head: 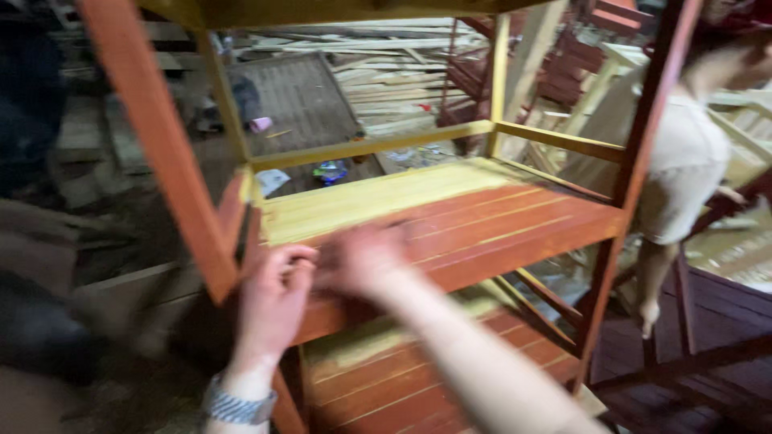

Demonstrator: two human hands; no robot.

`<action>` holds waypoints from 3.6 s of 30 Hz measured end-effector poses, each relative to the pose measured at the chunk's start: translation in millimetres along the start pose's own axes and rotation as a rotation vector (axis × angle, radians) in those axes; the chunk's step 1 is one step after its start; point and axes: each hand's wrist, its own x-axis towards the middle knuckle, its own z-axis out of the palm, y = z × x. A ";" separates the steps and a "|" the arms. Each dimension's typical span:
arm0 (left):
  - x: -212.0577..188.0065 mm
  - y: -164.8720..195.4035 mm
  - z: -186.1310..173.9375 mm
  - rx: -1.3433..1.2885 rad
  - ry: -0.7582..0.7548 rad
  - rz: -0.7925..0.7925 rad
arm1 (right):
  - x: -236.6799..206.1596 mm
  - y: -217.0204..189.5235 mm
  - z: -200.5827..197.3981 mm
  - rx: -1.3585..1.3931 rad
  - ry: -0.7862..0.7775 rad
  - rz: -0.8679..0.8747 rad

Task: The person wipes a reddish wood stain onto the unfinished yellow wood surfaces of a wooden furniture frame using a cloth, rubbing the stain across the shelf boards and edges by hand to coat the bare wood.

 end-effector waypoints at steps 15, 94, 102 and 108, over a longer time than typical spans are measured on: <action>29.8 0.7 23.6 0.449 -0.253 -0.176 | -52.0 226.3 -23.3 0.023 0.301 0.305; -29.5 -71.6 -74.6 -0.553 0.429 -0.224 | 72.3 1.3 24.8 0.005 0.011 0.116; 5.4 -135.4 -79.8 -0.487 0.333 -0.244 | 82.0 -40.7 25.3 0.297 -0.057 -0.124; 12.3 -173.4 -79.3 -0.621 0.226 -0.227 | 86.3 82.5 16.0 0.315 0.011 0.126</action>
